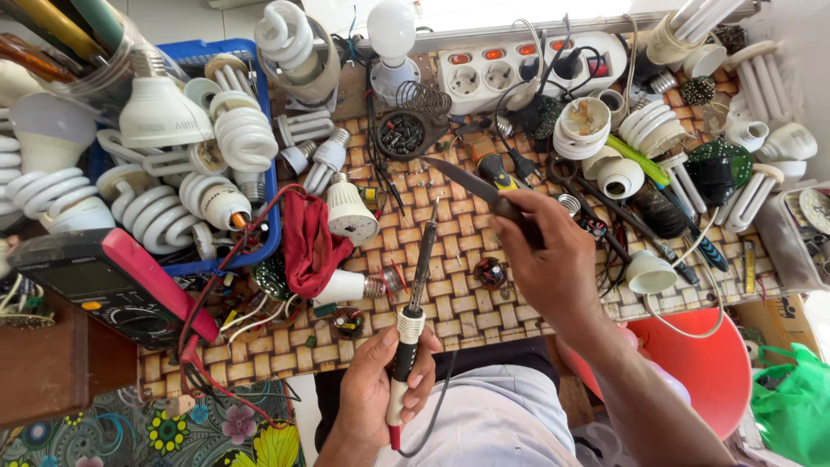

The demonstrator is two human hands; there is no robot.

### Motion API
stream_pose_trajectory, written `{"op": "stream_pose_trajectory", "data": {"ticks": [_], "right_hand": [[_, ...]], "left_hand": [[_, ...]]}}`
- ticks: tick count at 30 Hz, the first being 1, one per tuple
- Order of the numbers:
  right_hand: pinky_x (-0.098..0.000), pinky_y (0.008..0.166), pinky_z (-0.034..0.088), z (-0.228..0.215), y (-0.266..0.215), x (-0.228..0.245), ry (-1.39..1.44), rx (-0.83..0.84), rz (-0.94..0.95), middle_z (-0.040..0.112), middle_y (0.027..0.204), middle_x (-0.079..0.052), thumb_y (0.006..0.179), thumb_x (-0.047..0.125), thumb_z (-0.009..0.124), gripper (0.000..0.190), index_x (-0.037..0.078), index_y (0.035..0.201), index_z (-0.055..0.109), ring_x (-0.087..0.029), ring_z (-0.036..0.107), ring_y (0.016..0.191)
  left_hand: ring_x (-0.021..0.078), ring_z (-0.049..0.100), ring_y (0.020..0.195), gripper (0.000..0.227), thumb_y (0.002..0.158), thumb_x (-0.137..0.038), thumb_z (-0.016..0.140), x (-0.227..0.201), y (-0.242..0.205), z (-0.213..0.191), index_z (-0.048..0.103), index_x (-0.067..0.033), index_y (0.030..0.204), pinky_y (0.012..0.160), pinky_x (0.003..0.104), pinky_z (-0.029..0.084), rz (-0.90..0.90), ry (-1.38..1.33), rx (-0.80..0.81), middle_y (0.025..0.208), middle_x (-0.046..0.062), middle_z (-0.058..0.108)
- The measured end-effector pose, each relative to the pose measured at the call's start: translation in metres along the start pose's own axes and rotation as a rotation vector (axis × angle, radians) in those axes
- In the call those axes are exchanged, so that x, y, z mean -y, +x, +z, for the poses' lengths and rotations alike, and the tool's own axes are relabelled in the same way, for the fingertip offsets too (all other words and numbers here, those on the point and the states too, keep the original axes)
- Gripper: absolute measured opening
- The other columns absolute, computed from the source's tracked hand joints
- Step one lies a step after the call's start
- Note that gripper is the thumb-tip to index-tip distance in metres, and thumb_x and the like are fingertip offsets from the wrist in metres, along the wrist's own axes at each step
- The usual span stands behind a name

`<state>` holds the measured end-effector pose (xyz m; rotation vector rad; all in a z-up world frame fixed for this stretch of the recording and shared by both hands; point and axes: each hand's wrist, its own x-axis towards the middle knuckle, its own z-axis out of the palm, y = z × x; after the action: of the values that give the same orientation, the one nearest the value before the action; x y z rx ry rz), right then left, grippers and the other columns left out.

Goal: The person repairs a small electronic circuit board by soldering wires to its terminals. They use a soldering iron and solder wire to attach red and white wires to the board, then inspect the connections.

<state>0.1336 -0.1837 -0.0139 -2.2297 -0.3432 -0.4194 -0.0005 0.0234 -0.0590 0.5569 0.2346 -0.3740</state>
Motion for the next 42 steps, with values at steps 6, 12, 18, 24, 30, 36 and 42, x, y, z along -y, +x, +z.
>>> {"op": "stream_pose_trajectory", "data": {"ticks": [6,12,18,24,30,36,42], "right_hand": [[-0.0354,0.079,0.059,0.007,-0.010,0.002,0.000,0.044,-0.171,0.074,0.112,-0.014,0.098,0.017,0.072,0.029,0.004,0.122,0.062,-0.024,0.073,0.094],[-0.0346,0.085,0.056,0.002,-0.011,0.011,0.053,0.037,-0.149,0.073,0.112,-0.013,0.096,0.017,0.075,0.029,0.005,0.120,0.064,-0.025,0.072,0.100],[-0.0287,0.060,0.048,0.005,-0.005,0.009,0.061,0.067,-0.053,0.069,0.097,-0.006,0.102,0.024,0.065,0.026,0.005,0.120,0.063,-0.014,0.058,0.070],[-0.0327,0.067,0.053,0.016,-0.001,0.010,0.018,0.102,-0.016,0.073,0.099,-0.006,0.099,0.023,0.069,0.025,0.008,0.119,0.064,-0.019,0.067,0.080],[-0.0360,0.090,0.056,0.010,-0.011,0.025,0.117,0.107,-0.127,0.073,0.113,-0.016,0.095,0.012,0.073,0.029,0.000,0.120,0.063,-0.027,0.072,0.102],[-0.0446,0.074,0.059,0.021,0.015,0.014,-0.297,0.197,0.017,0.074,0.116,-0.019,0.101,0.031,0.066,0.041,0.001,0.129,0.068,-0.032,0.072,0.094],[-0.0439,0.066,0.061,0.048,0.037,0.014,-0.346,0.357,0.071,0.075,0.102,-0.011,0.101,0.031,0.065,0.036,0.005,0.126,0.068,-0.027,0.071,0.080]], "left_hand": [[0.0127,0.039,0.043,0.048,0.105,-0.032,0.047,0.002,-0.001,-0.002,0.057,0.0147,0.106,0.029,0.023,0.030,-0.010,-0.118,0.060,0.068,0.010,0.043],[0.0131,0.037,0.045,0.046,0.107,-0.034,0.042,0.002,0.004,-0.010,0.057,0.0087,0.102,0.032,0.023,0.031,-0.044,-0.211,0.158,0.063,0.007,0.041],[0.0137,0.034,0.046,0.044,0.108,-0.036,0.041,0.007,-0.003,-0.013,0.056,0.0051,0.103,0.031,0.023,0.028,-0.127,-0.347,0.216,0.062,0.006,0.036],[0.0128,0.036,0.047,0.041,0.109,-0.035,0.041,0.006,0.002,-0.022,0.056,0.0026,0.105,0.030,0.023,0.030,-0.208,-0.506,0.241,0.065,0.006,0.039],[0.0127,0.036,0.046,0.045,0.111,-0.036,0.037,0.007,-0.003,-0.020,0.057,0.0043,0.108,0.032,0.023,0.033,-0.137,-0.414,0.237,0.066,0.006,0.039],[0.0115,0.043,0.046,0.040,0.106,-0.036,0.048,-0.004,0.003,-0.008,0.059,0.0028,0.105,0.034,0.024,0.037,0.074,-0.159,-0.023,0.066,0.004,0.046],[0.0155,0.050,0.058,0.037,0.102,-0.028,0.055,-0.011,-0.001,0.009,0.068,0.0056,0.109,0.047,0.029,0.041,0.272,0.285,-0.286,0.073,0.010,0.054]]}}
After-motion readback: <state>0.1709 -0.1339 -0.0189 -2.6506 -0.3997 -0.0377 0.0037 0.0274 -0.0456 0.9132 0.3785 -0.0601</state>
